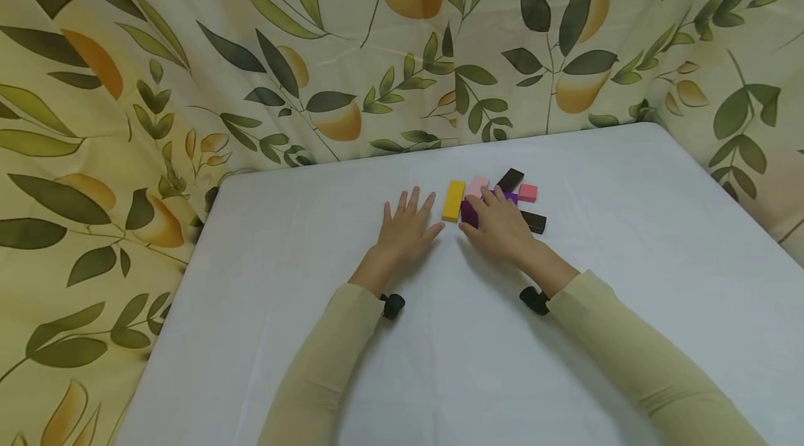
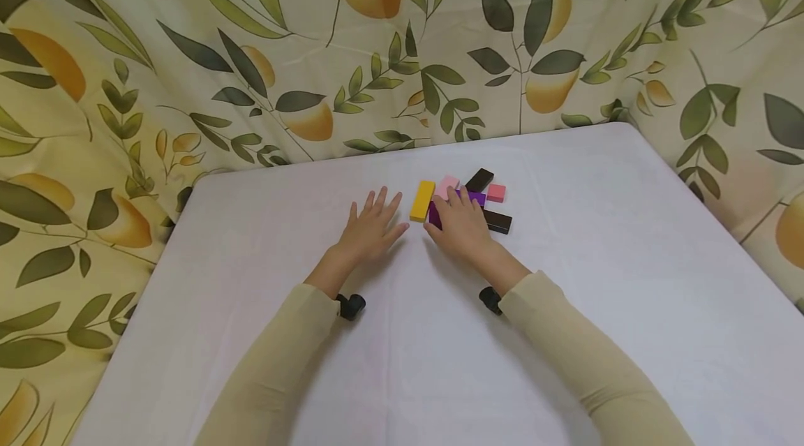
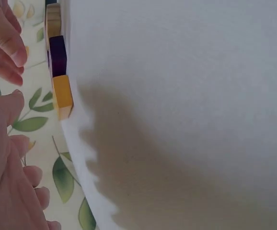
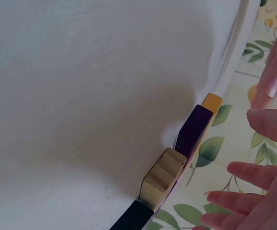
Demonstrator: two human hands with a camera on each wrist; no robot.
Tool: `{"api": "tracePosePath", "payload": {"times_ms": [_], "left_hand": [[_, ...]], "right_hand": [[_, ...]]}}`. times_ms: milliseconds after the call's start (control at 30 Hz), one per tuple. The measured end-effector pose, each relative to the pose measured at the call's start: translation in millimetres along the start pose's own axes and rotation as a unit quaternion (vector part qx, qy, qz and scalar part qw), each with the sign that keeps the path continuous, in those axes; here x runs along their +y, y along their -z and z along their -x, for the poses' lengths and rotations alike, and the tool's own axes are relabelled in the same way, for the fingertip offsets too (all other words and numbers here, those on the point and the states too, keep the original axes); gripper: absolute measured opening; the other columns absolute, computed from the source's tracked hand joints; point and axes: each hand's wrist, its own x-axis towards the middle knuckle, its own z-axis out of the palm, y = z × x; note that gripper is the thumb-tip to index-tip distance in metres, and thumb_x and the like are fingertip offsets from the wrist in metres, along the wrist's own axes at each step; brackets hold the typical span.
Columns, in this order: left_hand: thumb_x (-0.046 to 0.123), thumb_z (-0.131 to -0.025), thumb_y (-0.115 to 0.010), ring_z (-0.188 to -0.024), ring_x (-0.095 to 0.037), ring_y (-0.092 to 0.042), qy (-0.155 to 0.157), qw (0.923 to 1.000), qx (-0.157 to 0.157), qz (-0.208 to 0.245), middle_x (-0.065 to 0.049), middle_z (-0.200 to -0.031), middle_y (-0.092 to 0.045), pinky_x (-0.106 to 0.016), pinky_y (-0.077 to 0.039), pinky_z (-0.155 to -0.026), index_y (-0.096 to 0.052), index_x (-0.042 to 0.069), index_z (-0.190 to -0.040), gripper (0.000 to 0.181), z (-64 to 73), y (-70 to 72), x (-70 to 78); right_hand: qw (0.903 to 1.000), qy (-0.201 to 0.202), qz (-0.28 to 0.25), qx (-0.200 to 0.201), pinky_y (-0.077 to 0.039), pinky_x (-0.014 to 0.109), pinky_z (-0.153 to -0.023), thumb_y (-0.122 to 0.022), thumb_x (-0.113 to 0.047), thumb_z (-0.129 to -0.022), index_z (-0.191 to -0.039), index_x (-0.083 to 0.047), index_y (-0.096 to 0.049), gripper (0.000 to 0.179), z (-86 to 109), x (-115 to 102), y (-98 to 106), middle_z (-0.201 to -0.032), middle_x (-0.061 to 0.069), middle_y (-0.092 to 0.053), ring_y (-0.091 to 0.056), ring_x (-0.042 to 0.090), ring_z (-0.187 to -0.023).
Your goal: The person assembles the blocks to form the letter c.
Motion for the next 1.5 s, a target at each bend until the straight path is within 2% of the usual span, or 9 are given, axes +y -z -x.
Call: {"api": "tracePosePath", "payload": {"times_ms": [200, 300, 533, 700, 833, 1033, 1167, 1333, 1500], "left_hand": [[0.051, -0.097, -0.028, -0.139, -0.024, 0.001, -0.017, 0.9998, 0.004, 0.009, -0.005, -0.153, 0.001, -0.053, 0.0, -0.107, -0.009, 0.025, -0.149, 0.062, -9.7, -1.6, 1.8], [0.048, -0.098, -0.029, -0.139, -0.023, 0.0, -0.033, 0.9993, 0.008, 0.018, -0.005, -0.153, 0.0, -0.052, 0.001, -0.108, -0.009, 0.023, -0.149, 0.061, -15.7, -3.0, 2.5], [0.046, -0.098, -0.028, -0.139, -0.022, -0.003, -0.06, 0.9978, 0.007, 0.026, -0.006, -0.153, -0.006, -0.045, -0.001, -0.109, -0.013, 0.019, -0.149, 0.06, -33.0, -4.5, 7.2], [0.039, -0.1, -0.029, -0.138, -0.02, -0.005, -0.09, 0.9954, 0.0, 0.031, -0.007, -0.152, -0.01, -0.034, -0.003, -0.11, -0.016, 0.014, -0.148, 0.056, -44.1, -5.0, 11.3], [0.037, -0.1, -0.028, -0.138, -0.017, -0.005, -0.091, 0.9954, -0.012, 0.026, -0.005, -0.152, -0.011, -0.027, -0.003, -0.109, -0.017, 0.011, -0.148, 0.055, -50.5, -7.3, 13.0], [0.033, -0.101, -0.031, -0.138, -0.014, -0.008, -0.092, 0.9951, -0.011, 0.035, -0.003, -0.152, -0.016, -0.024, -0.003, -0.108, -0.022, 0.008, -0.146, 0.052, -55.6, -7.1, 16.5], [0.026, -0.101, -0.032, -0.137, -0.015, -0.011, -0.104, 0.9938, -0.015, 0.035, -0.003, -0.151, -0.019, -0.023, -0.005, -0.109, -0.026, 0.008, -0.145, 0.048, -57.2, -5.6, 18.8], [0.023, -0.101, -0.029, -0.137, -0.015, -0.014, -0.112, 0.9931, -0.032, 0.012, -0.003, -0.15, -0.021, -0.024, -0.008, -0.109, -0.028, 0.009, -0.145, 0.046, -61.3, -7.3, 20.2], [0.024, -0.101, -0.027, -0.136, -0.015, -0.018, -0.119, 0.9922, -0.035, -0.003, -0.004, -0.149, -0.023, -0.024, -0.011, -0.108, -0.029, 0.008, -0.144, 0.046, -64.8, -9.5, 20.8]], "right_hand": [[0.9998, -0.004, -0.014, 0.017, -0.032, 0.055, -0.098, -0.058, -0.029, -0.089, -0.131, 0.001, -0.046, 0.053, -2.1, 1, -2, -0.126, 0.028, -0.047, -0.041, 0.044, -0.118], [0.9994, -0.014, -0.026, 0.02, -0.039, 0.054, -0.092, -0.058, -0.028, -0.089, -0.129, 0.001, -0.048, 0.05, -4.6, 1, -4, -0.119, 0.024, -0.053, -0.048, 0.039, -0.109], [0.9989, -0.021, -0.039, 0.015, -0.041, 0.052, -0.09, -0.058, -0.027, -0.09, -0.125, 0.002, -0.051, 0.046, -10.5, 3, -7, -0.115, 0.022, -0.055, -0.049, 0.037, -0.105], [0.9985, -0.032, -0.045, -0.001, -0.042, 0.05, -0.091, -0.058, -0.026, -0.09, -0.124, 0.003, -0.052, 0.045, -14.2, 1, -6, -0.116, 0.023, -0.055, -0.05, 0.036, -0.107], [0.9985, -0.031, -0.046, -0.002, -0.045, 0.047, -0.087, -0.059, -0.024, -0.09, -0.12, 0.005, -0.054, 0.043, -16.9, -2, -6, -0.11, 0.023, -0.057, -0.053, 0.034, -0.102], [0.9985, -0.034, -0.043, -0.007, -0.048, 0.042, -0.077, -0.06, -0.023, -0.089, -0.113, 0.005, -0.059, 0.036, -18.3, -2, -7, -0.099, 0.019, -0.06, -0.056, 0.029, -0.089], [0.9987, -0.034, -0.038, -0.008, -0.048, 0.039, -0.071, -0.062, -0.021, -0.088, -0.105, 0.005, -0.062, 0.032, -20.7, -2, -7, -0.092, 0.018, -0.059, -0.055, 0.027, -0.081], [0.9993, -0.031, -0.022, -0.002, -0.046, 0.036, -0.062, -0.065, -0.021, -0.086, -0.087, 0.004, -0.065, 0.025, -24.3, -3, -9, -0.081, 0.015, -0.056, -0.052, 0.025, -0.071], [0.9993, -0.034, -0.014, -0.002, -0.045, 0.037, -0.063, -0.066, -0.02, -0.085, -0.077, 0.003, -0.064, 0.024, -25.8, -3, -8, -0.078, 0.015, -0.056, -0.051, 0.026, -0.071]]}}
